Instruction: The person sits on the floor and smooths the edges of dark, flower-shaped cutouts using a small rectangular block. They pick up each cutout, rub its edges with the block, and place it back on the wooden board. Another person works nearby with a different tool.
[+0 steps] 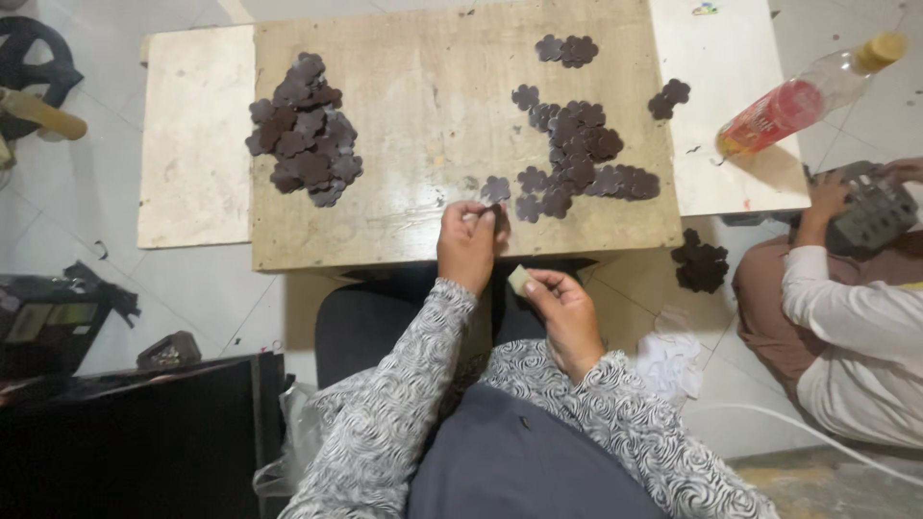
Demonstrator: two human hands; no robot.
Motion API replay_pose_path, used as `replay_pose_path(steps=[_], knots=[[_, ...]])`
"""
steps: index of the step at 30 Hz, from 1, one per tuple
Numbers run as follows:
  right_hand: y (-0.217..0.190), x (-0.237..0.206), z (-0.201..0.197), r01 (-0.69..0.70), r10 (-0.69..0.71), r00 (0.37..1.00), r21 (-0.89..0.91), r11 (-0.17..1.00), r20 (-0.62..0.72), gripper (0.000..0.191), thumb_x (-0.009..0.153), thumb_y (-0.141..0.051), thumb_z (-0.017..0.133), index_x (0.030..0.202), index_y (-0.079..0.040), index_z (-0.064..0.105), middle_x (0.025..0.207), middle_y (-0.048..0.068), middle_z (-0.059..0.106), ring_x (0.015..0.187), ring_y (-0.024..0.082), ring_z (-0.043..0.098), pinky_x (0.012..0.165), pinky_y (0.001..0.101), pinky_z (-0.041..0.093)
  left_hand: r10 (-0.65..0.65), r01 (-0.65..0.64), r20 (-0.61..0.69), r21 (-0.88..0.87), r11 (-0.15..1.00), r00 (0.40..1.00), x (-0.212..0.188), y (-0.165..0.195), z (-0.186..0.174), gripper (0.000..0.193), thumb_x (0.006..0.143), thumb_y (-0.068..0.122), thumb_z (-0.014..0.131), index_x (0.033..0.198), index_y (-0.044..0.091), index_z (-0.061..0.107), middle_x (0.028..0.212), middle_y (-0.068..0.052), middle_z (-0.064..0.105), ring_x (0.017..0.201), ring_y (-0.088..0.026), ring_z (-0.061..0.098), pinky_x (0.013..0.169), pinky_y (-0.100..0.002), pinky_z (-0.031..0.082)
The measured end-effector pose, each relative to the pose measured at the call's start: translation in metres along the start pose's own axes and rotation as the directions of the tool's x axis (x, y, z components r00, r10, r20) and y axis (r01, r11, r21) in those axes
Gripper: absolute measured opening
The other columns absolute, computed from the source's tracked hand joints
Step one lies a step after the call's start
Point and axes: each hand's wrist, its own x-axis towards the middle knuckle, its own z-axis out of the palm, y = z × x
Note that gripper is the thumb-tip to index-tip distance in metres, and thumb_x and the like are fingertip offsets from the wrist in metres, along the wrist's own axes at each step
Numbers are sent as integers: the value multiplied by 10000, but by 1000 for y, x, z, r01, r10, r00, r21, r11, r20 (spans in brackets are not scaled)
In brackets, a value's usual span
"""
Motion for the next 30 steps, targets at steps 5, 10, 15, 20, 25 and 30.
replay_pose_path(steps=[5,10,15,20,25,30], knots=[[-38,-8,35,190,-191,981,-29,981,-31,139,935,-3,701,1069,8,669,1136,92,712,988,118,685,923,267,571,-283,290,70,-128,949,957,-56,53,-27,366,953,5,523,1318,21,527,1201,-126,710,1066,-175,707,906,-327,607],[-106,-43,92,538,-448,831,-271,798,330,120,971,-19,702,1080,-21,653,1251,100,665,1065,109,672,924,270,573,-224,233,150,-48,971,963,-100,99,-34,356,1027,51,524,1368,-41,567,1184,-117,693,1041,-158,685,905,-345,593],[-143,-67,141,811,-523,560,-555,186,643,187,859,8,733,1038,-41,707,1043,98,734,1034,187,678,921,313,554,-37,36,157,9,999,987,-123,131,-24,310,1091,46,503,1341,-84,632,1197,-127,714,1053,-144,665,927,-298,542],[-164,-68,148,624,-494,768,-652,431,409,203,908,10,712,1100,-55,698,1056,102,736,924,202,748,846,321,603,-100,100,129,7,995,987,-138,159,-24,359,1029,52,505,1367,-39,583,1228,-87,702,1107,-121,682,932,-277,594],[-163,-87,150,852,-533,510,-485,200,676,273,853,-5,759,1108,-43,671,1065,116,718,998,252,716,896,340,580,29,-24,181,-30,999,983,-136,164,-20,359,1105,32,490,1431,-90,573,1309,-117,688,1192,-136,643,1038,-289,516],[-170,-75,161,768,-498,630,-572,288,596,250,879,27,748,1113,-32,684,1069,111,738,960,213,728,862,303,590,-29,29,139,-3,1000,990,-146,168,-23,399,1049,28,501,1434,-63,548,1291,-106,681,1159,-123,652,985,-287,555]])
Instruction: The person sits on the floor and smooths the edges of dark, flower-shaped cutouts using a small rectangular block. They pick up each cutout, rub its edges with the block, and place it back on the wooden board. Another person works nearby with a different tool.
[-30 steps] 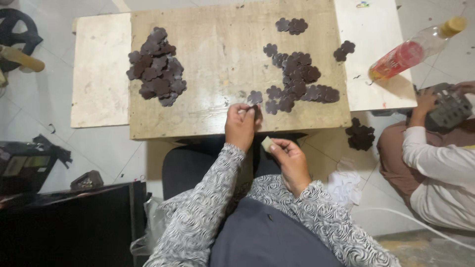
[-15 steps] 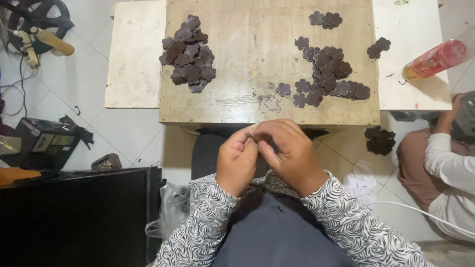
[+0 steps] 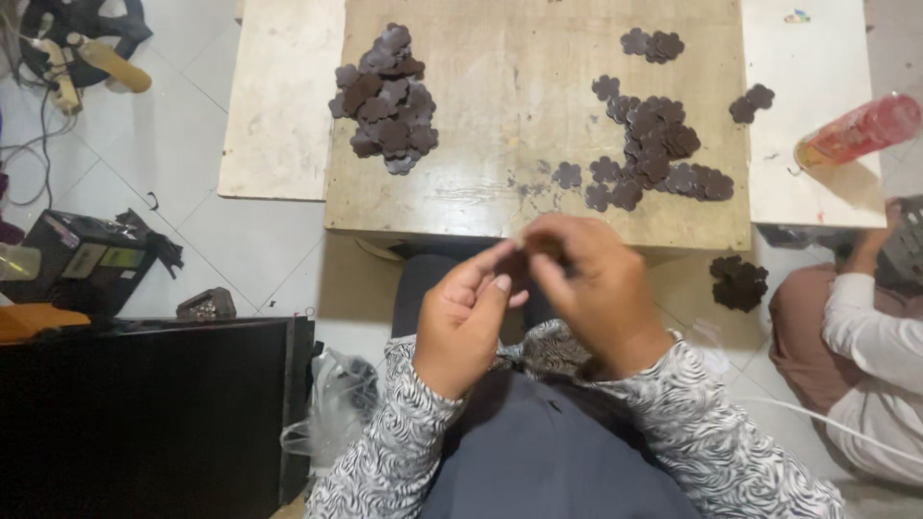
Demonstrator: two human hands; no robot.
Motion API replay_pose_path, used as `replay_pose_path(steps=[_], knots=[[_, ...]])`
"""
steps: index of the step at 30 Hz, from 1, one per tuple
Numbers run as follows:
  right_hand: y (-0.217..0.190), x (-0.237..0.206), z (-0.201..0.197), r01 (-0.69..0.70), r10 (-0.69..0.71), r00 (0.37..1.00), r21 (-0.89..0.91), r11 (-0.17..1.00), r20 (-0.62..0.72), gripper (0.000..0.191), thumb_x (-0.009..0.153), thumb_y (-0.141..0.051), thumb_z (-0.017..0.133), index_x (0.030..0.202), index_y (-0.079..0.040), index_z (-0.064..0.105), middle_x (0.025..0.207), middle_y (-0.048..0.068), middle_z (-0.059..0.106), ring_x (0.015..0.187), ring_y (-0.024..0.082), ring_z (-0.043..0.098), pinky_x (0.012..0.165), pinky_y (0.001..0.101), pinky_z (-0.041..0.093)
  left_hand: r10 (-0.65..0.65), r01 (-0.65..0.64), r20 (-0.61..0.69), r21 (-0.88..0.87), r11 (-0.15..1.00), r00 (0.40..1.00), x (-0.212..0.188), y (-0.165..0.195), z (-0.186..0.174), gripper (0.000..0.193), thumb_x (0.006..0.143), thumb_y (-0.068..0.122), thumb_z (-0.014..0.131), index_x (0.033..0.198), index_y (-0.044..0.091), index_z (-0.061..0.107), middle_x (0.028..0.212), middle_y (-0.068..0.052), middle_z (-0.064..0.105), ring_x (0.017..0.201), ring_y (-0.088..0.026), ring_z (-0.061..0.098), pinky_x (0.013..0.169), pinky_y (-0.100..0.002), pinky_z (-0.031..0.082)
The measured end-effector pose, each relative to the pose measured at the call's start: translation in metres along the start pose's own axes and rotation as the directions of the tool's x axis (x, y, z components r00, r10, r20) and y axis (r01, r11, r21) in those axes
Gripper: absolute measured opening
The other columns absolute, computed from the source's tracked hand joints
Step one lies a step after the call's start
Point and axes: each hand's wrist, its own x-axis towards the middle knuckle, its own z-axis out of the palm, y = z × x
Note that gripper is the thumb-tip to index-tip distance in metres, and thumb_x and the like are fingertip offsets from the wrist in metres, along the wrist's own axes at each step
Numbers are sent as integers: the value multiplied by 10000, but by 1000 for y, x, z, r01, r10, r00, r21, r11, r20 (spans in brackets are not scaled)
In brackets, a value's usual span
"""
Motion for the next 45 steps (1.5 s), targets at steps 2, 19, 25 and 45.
replay_pose_path(steps=[2,19,25,45], knots=[[-3,1,-1,-164,175,983,180,970,-49,208,949,19,702,1148,-35,676,1085,91,746,961,178,744,870,286,606,-18,19,-14,18,1000,1000,0,4,-3,407,1036,32,508,1433,-49,536,1277,-105,681,1139,-120,661,964,-295,587],[5,-32,22,97,-96,995,25,995,-17,259,876,-3,770,1107,-26,657,1036,99,718,949,189,704,853,309,569,-140,119,-65,-257,959,988,6,3,-13,410,1045,42,466,1427,-79,552,1297,-123,692,1022,-149,675,888,-304,535],[14,-31,23,-89,90,985,10,996,-146,245,912,-21,793,1114,-31,656,1039,95,735,916,189,739,819,303,590,-143,108,-164,-205,973,976,6,4,-11,404,1012,36,454,1389,-64,558,1272,-144,694,1080,-146,701,976,-305,599],[15,-32,25,85,-88,994,-53,995,-63,283,868,17,776,1120,-27,655,1035,101,708,945,233,711,843,327,571,-246,199,-106,-335,921,963,8,-3,-11,419,1003,52,465,1402,-54,536,1221,-147,706,1040,-165,711,923,-319,580]])
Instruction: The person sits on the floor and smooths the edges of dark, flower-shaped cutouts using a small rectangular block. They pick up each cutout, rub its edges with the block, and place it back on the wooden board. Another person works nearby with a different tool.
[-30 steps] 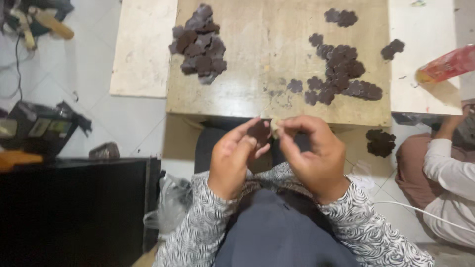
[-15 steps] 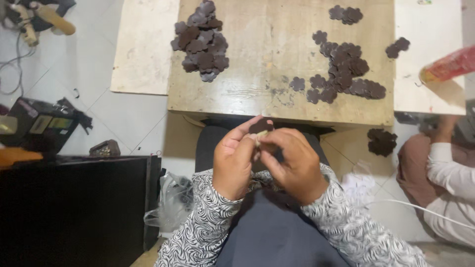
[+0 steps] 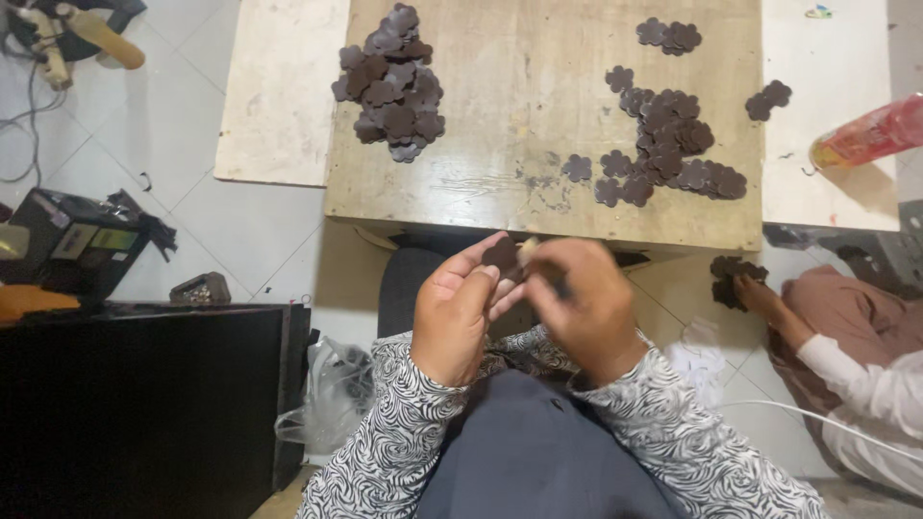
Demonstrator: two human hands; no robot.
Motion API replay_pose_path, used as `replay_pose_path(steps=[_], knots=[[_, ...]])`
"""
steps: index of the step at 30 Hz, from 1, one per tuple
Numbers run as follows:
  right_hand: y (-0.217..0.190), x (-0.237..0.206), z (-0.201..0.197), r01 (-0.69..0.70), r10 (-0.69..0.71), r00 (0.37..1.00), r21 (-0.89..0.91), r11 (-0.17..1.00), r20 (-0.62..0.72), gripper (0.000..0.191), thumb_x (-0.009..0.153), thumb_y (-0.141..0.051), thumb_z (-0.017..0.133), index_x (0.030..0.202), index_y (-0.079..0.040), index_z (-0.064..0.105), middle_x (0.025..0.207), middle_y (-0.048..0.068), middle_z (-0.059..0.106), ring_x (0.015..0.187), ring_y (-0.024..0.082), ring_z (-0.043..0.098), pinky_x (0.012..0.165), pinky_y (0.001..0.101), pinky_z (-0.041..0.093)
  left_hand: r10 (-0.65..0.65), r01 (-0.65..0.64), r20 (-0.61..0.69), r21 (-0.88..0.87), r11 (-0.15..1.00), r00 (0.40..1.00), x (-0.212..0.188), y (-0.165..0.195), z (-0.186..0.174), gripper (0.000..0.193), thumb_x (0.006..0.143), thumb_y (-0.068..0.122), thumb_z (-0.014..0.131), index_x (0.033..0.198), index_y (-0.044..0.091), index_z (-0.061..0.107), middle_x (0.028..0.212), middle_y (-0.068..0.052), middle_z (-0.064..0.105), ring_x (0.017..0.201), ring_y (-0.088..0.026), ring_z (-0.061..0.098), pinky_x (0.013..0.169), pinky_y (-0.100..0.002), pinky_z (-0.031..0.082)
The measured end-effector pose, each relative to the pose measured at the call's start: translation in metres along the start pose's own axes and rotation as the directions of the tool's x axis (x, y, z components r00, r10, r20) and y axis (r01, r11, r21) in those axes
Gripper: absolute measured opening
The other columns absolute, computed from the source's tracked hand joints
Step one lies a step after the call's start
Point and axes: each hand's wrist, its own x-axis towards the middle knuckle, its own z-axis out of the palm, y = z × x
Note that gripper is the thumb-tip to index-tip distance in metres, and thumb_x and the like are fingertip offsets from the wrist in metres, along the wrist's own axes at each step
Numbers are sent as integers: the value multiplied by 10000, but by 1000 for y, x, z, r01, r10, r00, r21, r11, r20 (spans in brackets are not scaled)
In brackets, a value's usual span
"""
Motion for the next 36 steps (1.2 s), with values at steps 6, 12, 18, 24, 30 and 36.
replay_pose_path(steps=[6,12,18,24,30,36], knots=[[8,-1,0,-34,34,998,4,999,-61,259,901,9,766,1130,-20,648,1044,114,701,923,200,707,834,308,575,32,-33,29,66,997,999,0,-2,-3,392,1033,45,483,1398,-63,579,1242,-138,698,1079,-184,676,941,-322,564],[4,0,-3,-219,221,974,32,975,-58,285,928,10,748,1193,-20,648,1066,100,728,949,189,736,840,306,584,0,1,-11,110,994,1000,1,-6,-9,351,999,56,481,1312,-38,610,1192,-108,729,1043,-158,713,927,-326,590],[1,4,-3,-73,73,997,25,997,2,285,894,15,742,1163,-30,658,1040,114,715,944,186,720,844,297,579,-20,13,67,98,995,998,0,-12,-6,341,1036,44,492,1338,-59,616,1184,-117,704,1022,-153,682,922,-328,576],[3,4,-4,-272,301,953,322,907,-43,254,961,-19,723,1195,-32,623,1098,96,704,994,121,703,865,251,572,-69,63,59,100,993,996,0,-5,-4,335,1007,63,481,1293,-48,616,1191,-120,726,1058,-177,720,913,-328,601],[8,5,-9,-177,178,984,79,981,0,226,919,20,731,1134,-10,665,1076,112,720,980,142,688,847,268,564,-126,122,39,96,988,991,0,-6,-2,364,1005,50,480,1336,-58,587,1200,-133,710,1039,-192,705,892,-325,590],[4,-8,-11,-129,117,991,236,963,65,224,920,9,744,1120,-33,655,1082,100,714,1004,200,707,894,298,579,-41,39,81,18,999,996,3,-7,-13,395,1033,20,470,1400,-75,578,1218,-152,697,960,-154,642,803,-290,529]])
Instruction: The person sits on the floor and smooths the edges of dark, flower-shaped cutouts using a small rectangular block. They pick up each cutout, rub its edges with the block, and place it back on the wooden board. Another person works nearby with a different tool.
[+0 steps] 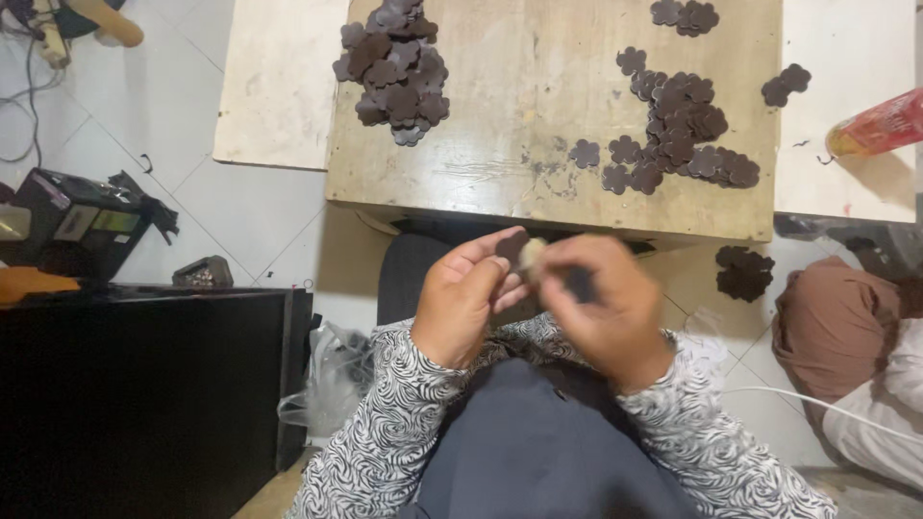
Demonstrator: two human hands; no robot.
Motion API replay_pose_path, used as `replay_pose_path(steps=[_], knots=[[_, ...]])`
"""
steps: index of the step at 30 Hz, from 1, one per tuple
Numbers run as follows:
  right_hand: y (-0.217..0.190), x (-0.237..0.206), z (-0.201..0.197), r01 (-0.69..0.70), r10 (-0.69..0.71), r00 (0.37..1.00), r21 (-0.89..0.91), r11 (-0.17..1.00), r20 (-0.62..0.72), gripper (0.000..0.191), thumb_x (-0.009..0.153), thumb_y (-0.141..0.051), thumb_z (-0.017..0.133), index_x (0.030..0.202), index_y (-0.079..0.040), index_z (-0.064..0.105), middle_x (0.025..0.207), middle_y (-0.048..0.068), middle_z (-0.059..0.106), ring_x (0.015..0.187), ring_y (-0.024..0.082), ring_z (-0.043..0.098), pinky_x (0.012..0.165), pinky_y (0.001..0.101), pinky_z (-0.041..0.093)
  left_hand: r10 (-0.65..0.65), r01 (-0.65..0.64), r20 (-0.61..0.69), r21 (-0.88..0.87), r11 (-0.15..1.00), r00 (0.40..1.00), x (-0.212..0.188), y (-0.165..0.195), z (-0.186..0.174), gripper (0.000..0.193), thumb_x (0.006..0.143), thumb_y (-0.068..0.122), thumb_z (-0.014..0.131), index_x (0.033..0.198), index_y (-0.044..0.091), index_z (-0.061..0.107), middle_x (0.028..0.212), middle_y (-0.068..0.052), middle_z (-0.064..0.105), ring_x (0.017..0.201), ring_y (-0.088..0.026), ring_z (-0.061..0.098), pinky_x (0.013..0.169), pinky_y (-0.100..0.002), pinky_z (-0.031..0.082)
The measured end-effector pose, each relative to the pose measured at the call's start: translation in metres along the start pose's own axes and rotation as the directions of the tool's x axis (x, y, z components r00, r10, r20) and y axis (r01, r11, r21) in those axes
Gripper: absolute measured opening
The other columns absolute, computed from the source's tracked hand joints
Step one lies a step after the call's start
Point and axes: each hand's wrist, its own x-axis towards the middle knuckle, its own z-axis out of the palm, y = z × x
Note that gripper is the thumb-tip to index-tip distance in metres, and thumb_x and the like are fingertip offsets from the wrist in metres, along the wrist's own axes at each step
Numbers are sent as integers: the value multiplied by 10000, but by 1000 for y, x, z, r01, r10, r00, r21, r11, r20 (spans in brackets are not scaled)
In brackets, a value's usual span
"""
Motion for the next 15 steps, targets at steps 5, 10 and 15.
replay_pose_path(steps=[5,10,15], knots=[[8,4,-2,39,-18,997,-302,952,74,247,832,4,789,1060,-38,705,1020,102,732,957,211,711,834,308,573,-49,52,-76,30,998,996,3,1,4,389,1007,38,470,1373,-55,563,1219,-140,712,1022,-180,696,890,-305,594],[0,9,-11,-47,53,998,-114,992,45,268,855,-16,722,1117,-26,664,1200,153,704,1087,255,701,912,338,568,216,-222,60,387,895,975,-9,17,22,462,1011,46,493,1462,-54,481,1228,-152,724,1044,-170,698,906,-266,575],[-1,7,-9,-66,106,979,-222,973,175,284,839,-48,771,1112,-41,692,1062,66,741,984,139,690,825,262,559,190,-77,-31,843,532,981,-21,25,34,582,940,104,571,1503,23,451,1127,-102,788,898,-138,764,785,-232,575]])
